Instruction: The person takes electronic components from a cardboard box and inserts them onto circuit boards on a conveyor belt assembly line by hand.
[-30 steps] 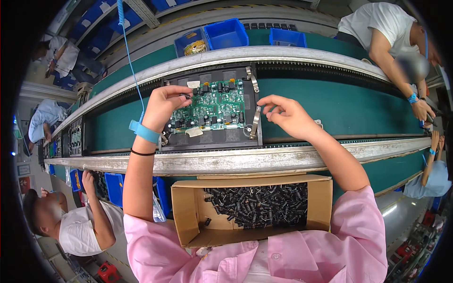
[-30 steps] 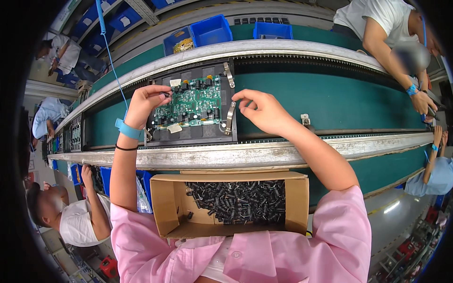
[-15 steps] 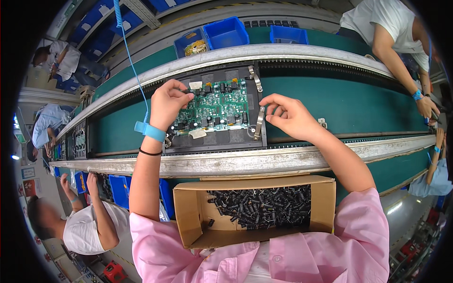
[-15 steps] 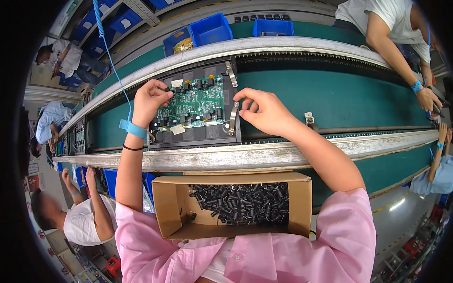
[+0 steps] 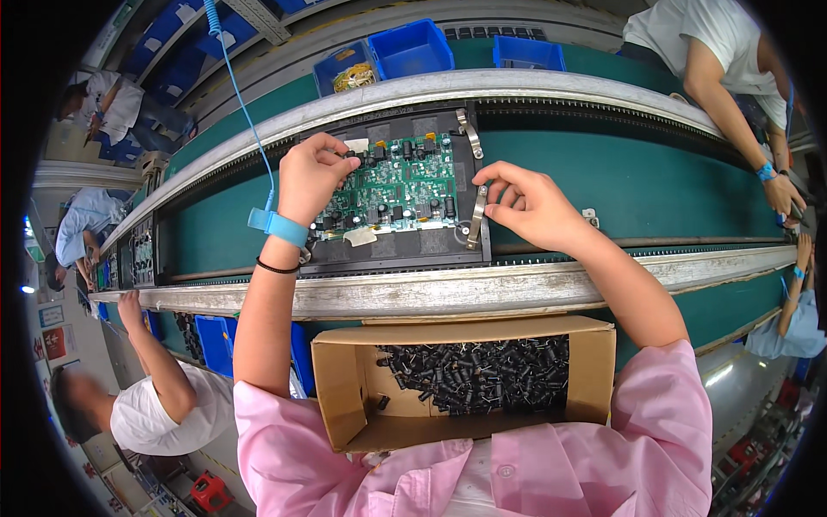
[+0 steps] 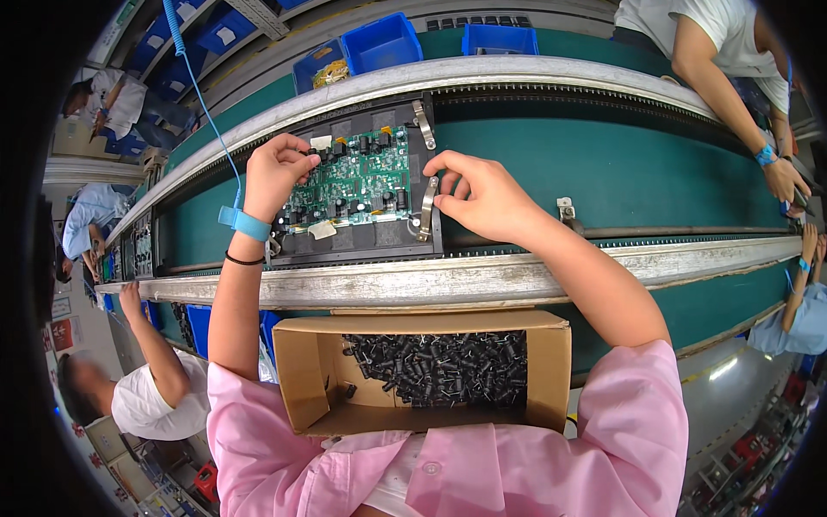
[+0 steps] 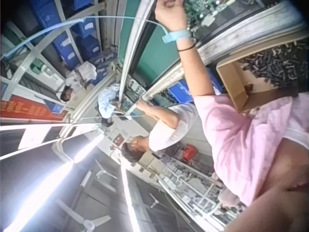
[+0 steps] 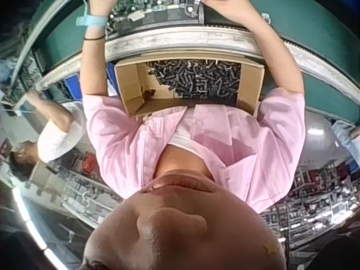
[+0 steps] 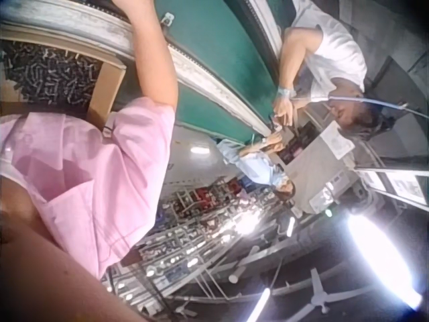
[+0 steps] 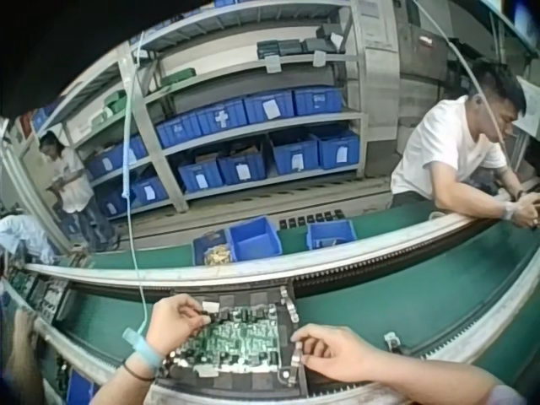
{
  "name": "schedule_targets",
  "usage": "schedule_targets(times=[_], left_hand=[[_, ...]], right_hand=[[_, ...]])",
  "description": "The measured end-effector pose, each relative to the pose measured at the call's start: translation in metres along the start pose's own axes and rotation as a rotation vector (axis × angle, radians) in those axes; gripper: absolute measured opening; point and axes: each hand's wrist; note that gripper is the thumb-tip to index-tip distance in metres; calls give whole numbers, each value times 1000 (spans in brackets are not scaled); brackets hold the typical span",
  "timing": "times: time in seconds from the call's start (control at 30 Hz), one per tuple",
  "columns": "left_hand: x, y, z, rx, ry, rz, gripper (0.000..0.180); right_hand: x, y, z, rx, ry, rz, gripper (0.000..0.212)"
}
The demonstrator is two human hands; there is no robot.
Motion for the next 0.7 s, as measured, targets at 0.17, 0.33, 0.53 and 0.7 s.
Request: schedule_targets(times=[0.17,0.33,0.53,0.7], left_hand=[[1,1,4,-47,-19,-4,14],[1,2,5,-44,-21,-8,13],[0,3,5,-46,-30,-23,13],[1,5,4,36,-4,-26,14]], right_hand=[[1,1,0,0,-2,0,31],[1,2,0,-17,-1,-7,31],[1,4,1,-42,-10,-23,32],[2,4,2,-63,-8,-29,33]])
Point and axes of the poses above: each hand's wrist, its own x-axis towards the middle knuckle, its own y-axis out of the palm, z = x × y, and after that the axes turned 14 degrees about -x, right-handed
